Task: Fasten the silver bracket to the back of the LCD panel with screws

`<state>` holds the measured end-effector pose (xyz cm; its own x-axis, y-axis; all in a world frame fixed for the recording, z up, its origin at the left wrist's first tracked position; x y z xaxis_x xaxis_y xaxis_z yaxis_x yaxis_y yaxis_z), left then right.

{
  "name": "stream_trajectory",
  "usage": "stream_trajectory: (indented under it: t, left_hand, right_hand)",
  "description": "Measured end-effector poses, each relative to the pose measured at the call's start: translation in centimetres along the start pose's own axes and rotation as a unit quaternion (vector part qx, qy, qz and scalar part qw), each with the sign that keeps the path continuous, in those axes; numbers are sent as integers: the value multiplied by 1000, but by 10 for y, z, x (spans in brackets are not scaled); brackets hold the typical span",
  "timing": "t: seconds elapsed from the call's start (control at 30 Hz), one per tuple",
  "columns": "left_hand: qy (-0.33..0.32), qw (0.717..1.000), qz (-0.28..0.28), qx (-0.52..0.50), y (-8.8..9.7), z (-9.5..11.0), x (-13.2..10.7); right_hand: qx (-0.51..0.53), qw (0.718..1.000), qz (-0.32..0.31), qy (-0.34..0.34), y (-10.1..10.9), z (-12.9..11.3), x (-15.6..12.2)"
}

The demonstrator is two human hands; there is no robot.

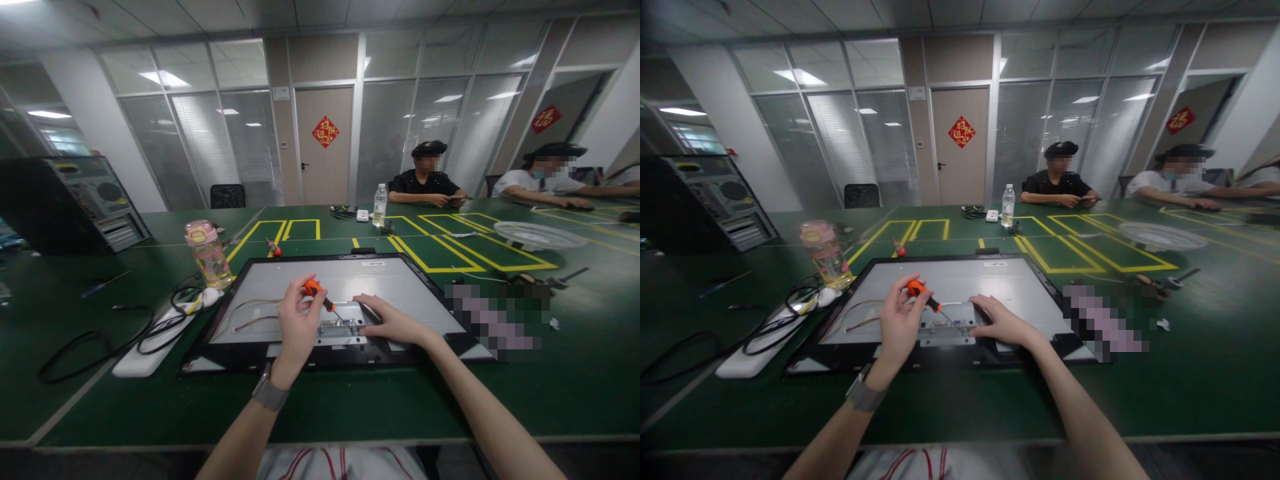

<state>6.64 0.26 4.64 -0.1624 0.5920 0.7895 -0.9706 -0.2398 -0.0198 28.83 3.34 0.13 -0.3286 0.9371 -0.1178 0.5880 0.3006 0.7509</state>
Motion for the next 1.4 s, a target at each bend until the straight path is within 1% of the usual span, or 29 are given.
stream_trajectory:
  t: [0.1,0.3,0.5,0.73,0.8,0.97,1.07,1.17,1.2,1.23,1.27,1.33,1.4]
  left_hand:
    - [9,1000,-22,5,-6,2,-4]
    - [-28,998,-50,16,-12,7,-9]
    - [-40,998,-48,28,-11,6,-8]
    - [-47,997,-58,30,-10,9,-7]
    - [-53,996,-69,30,-11,10,-6]
    - [-65,989,-131,9,-20,14,4]
    - [-59,977,-203,-26,-30,24,13]
    - [-103,956,-271,-35,-44,36,22]
    - [-124,955,-268,-31,-47,39,24]
    - [-139,958,-248,-29,-50,40,27]
    - [-144,966,-215,-23,-52,39,29]
    - [-122,979,-160,-14,-55,32,30]
    - [-86,988,-124,-33,-55,23,28]
  right_hand:
    - [2,1000,-1,6,-1,0,0]
    - [3,1000,5,10,-1,2,1]
    - [1,1000,6,11,0,2,1]
    - [-9,1000,9,10,0,1,1]
    - [-8,1000,8,11,0,1,0]
    - [-5,1000,11,22,0,2,1]
    - [4,999,17,39,-1,3,2]
    - [14,998,17,54,-1,4,2]
    - [16,998,17,55,-1,4,2]
    - [15,998,17,53,-1,4,2]
    - [13,999,16,50,-1,4,2]
    - [4,999,13,43,0,3,2]
    - [-4,999,7,32,0,3,2]
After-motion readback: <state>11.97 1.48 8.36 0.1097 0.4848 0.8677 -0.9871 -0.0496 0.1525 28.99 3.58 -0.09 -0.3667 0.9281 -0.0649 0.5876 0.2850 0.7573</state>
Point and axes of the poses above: each hand's wrist, its own x-axis towards the middle knuckle, its own y-axis out of the back of the hand, z = x × y, the point moved 3 cm from there along x, towards the middle knuckle, and after that the axes turned 13 degrees about -y, right-handed, at the moved point
